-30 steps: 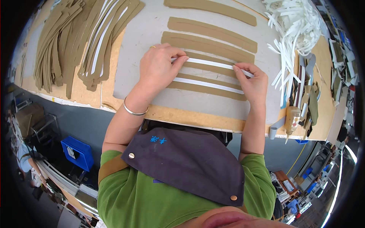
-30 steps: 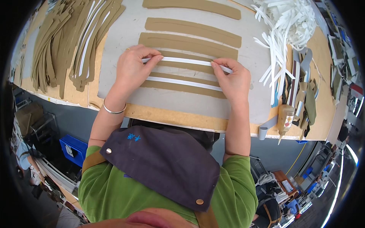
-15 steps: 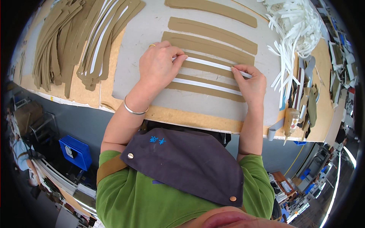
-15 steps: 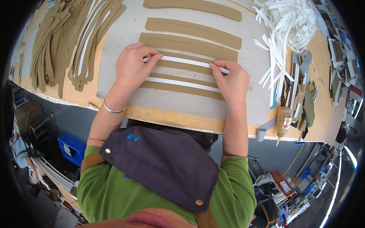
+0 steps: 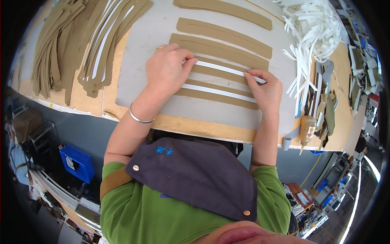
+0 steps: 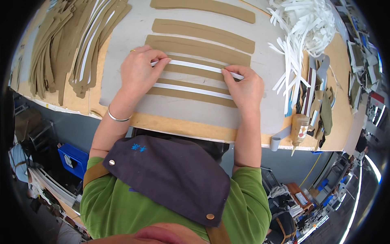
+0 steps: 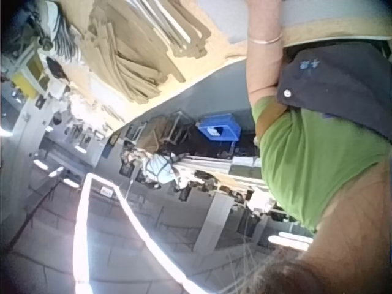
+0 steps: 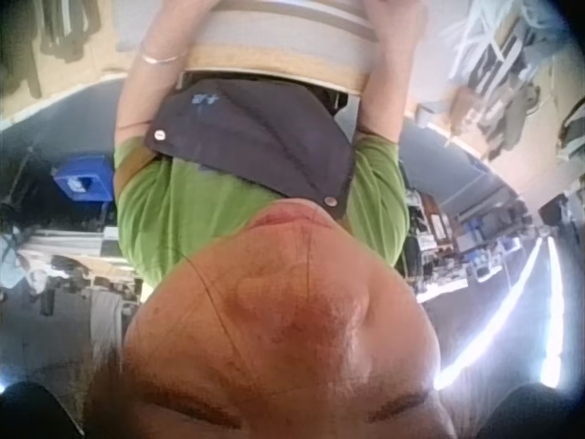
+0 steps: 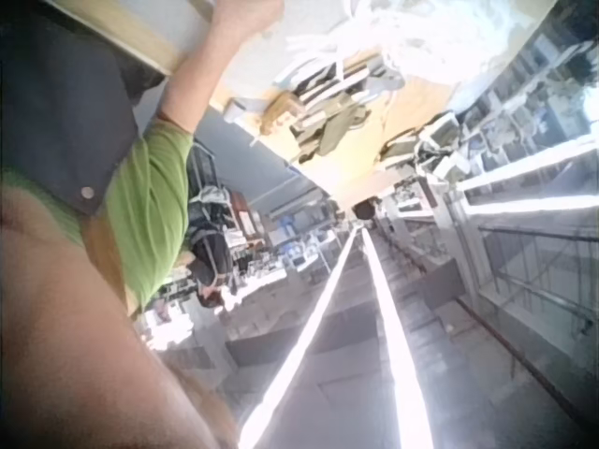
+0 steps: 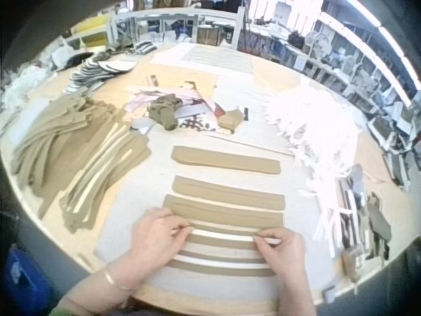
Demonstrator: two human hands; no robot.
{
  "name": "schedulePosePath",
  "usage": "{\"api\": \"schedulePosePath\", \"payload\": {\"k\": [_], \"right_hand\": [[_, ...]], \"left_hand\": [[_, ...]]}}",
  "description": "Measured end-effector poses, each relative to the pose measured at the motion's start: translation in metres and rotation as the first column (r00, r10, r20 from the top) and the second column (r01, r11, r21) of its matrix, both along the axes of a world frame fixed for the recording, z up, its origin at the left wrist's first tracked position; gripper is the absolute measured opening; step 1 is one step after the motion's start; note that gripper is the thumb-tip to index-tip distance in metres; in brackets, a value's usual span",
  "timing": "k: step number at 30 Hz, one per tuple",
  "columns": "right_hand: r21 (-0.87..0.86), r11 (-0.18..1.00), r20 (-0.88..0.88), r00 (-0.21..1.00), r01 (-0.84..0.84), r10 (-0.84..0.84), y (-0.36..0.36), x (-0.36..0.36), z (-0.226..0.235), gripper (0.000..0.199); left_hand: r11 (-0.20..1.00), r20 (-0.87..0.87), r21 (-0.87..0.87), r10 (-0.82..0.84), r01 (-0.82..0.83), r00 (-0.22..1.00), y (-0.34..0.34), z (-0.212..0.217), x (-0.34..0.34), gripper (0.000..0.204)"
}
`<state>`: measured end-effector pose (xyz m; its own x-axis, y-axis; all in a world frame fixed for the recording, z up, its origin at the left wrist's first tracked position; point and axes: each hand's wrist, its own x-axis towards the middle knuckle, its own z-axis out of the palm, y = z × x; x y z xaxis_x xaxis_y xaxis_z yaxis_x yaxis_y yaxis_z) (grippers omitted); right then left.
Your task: Applying adhesive and lining to pre-cut leather strap components.
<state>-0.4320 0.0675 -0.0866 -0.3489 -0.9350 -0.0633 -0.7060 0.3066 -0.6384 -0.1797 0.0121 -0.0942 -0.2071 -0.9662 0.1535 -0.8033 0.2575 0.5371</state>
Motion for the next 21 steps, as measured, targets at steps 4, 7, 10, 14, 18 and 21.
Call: {"api": "schedulePosePath", "payload": {"k": [4, 7, 10, 14, 18, 21], "right_hand": [[0.064, 0.996, -0.002, 0.998, 0.062, -0.062, 0.004, -0.011, 0.005, 0.016], [0.085, 0.991, -0.014, 0.995, 0.101, -0.1, 0.007, -0.019, 0.007, 0.015], [0.066, 0.994, -0.017, 0.996, 0.091, -0.09, 0.008, -0.021, 0.006, 0.016], [0.087, 0.991, -0.022, 0.995, 0.099, -0.098, 0.008, -0.021, 0.007, 0.016], [0.085, 0.992, -0.038, 0.995, 0.098, -0.095, 0.008, -0.022, 0.006, 0.015], [0.109, 0.989, -0.034, 0.995, 0.1, -0.097, 0.008, -0.022, 0.007, 0.017]], "left_hand": [[1.0, -0.006, 0.016, 0.009, -0.009, 1.0, 0.0, 0.0, 0.0, 0.008], [0.999, -0.001, 0.034, 0.011, -0.011, 1.0, 0.0, 0.002, 0.0, 0.009], [0.999, 0.0, 0.039, 0.012, -0.012, 1.0, 0.0, 0.001, 0.0, 0.009], [0.999, -0.003, 0.036, 0.006, -0.006, 1.0, -0.001, 0.001, 0.0, 0.009], [1.0, -0.003, 0.031, 0.0, 0.0, 1.0, -0.001, 0.0, 0.0, 0.01], [0.999, -0.01, 0.033, 0.005, -0.004, 1.0, -0.001, 0.001, 0.001, 0.01]]}}
